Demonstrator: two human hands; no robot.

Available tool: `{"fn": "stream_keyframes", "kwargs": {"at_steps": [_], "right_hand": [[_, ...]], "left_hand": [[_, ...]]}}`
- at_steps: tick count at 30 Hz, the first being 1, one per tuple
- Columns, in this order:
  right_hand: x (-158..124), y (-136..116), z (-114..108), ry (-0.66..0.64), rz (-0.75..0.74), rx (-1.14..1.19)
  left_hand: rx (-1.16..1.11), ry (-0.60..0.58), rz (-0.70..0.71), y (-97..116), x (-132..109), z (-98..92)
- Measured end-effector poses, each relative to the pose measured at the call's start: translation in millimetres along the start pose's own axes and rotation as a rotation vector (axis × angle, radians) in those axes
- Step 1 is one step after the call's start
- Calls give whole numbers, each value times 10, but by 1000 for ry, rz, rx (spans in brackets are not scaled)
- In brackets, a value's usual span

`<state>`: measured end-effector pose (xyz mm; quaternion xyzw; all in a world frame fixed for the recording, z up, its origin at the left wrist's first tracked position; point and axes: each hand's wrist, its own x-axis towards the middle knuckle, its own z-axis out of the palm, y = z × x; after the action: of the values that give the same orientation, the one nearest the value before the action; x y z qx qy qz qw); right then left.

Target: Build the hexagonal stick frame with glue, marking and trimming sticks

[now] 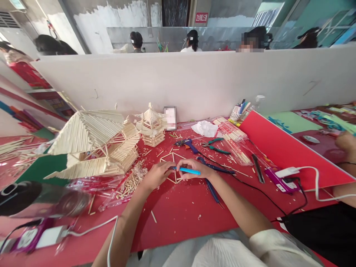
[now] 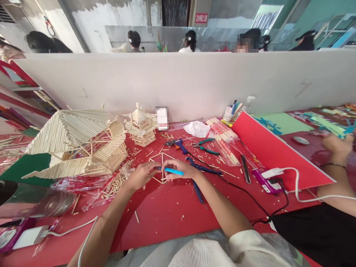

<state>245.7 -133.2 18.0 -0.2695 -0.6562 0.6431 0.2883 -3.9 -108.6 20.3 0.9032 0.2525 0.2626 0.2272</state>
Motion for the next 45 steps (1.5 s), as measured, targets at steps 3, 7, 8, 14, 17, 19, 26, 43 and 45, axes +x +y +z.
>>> {"fn": "stream_keyframes", "kwargs": {"at_steps": [3, 7, 8, 14, 17, 19, 26, 43, 45], "right_hand": [[2, 3, 3, 2, 4, -22], [-4, -3, 3, 80, -12, -15], [-6, -5, 3, 97, -24, -6], [-7, -16, -8, 153, -25, 35], [-4, -16, -14, 147, -3, 16], [-5, -15, -18, 147, 12, 14], [0, -18, -8, 114, 45, -3], [19, -11, 4, 202, -13, 127], [38, -4, 45, 197, -15, 138]], "left_hand": [[-22, -4, 8, 15, 7, 22], [-26, 50, -11, 12, 15, 64], [-17, 63, -19, 12, 17, 71], [-17, 87, -22, 13, 29, 86], [-26, 80, -37, -4, 27, 95], [-29, 75, -40, -14, 27, 102], [-55, 82, -34, 33, 48, 99], [-87, 141, -25, 14, 73, 84], [-95, 118, -28, 42, 89, 110]]}}
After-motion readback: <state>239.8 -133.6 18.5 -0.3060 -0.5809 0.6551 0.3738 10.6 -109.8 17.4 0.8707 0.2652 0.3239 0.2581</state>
